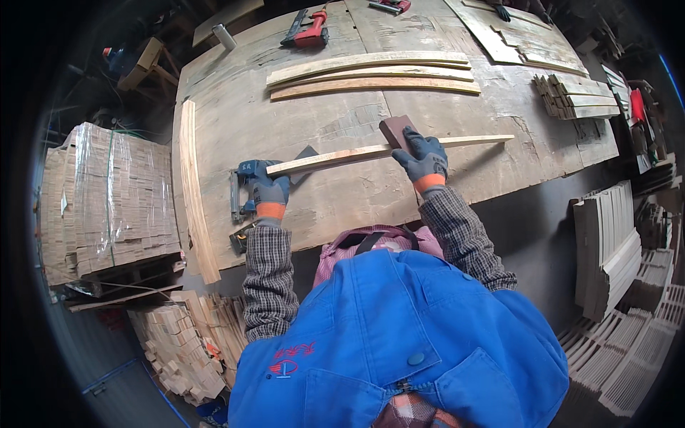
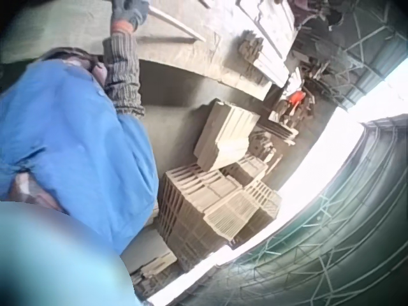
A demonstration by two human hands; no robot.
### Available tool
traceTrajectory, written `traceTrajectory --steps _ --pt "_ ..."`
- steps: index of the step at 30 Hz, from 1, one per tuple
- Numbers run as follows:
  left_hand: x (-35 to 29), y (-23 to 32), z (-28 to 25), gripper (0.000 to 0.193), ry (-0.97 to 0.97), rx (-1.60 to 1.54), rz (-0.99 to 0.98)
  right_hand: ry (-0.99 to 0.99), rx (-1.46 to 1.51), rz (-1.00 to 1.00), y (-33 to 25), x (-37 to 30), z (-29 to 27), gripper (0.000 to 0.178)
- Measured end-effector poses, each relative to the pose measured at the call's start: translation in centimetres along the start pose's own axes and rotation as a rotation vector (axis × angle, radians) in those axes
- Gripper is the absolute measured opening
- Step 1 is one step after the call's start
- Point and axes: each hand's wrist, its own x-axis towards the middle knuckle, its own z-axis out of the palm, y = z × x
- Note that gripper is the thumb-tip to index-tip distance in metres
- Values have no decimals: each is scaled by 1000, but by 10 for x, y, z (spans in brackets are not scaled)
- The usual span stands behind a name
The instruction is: The person sands thin wooden planks on a workbench using a sanding block. They repeatedly flip the planks to sand both sides and edges, then place the finished pieces into a stack on the table.
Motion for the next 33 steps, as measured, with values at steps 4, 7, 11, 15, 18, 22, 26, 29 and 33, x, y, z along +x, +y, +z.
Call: traceTrajectory --steps 4,7,11,15,18,22,26,29,33 --pt "4 13 1 19 7 -94 -71 10 65 -95 -33 -10 9 66" --pt "9 3 3 21 -30 -29 -99 -57 97 -248 -106 -19 24 64" --pt "20 -24 9 36 -244 115 27 -177 197 -454 -183 -25 33 64" --pt "16 -36 10 45 -274 136 3 -201 139 -398 -172 -21 36 64" --pt "6 -38 5 60 -219 124 -183 -185 35 -243 -113 -14 35 65" --pt "-5 -43 8 41 -145 -49 -185 -105 -147 129 2 4 17 63" --pt "2 -42 7 53 -119 -99 -252 142 60 480 96 -7 -7 68" --pt "16 -31 2 62 -268 -250 -531 274 273 520 132 -38 -16 70" --pt "19 -16 5 74 -65 -332 -574 259 306 608 151 -62 -6 70"
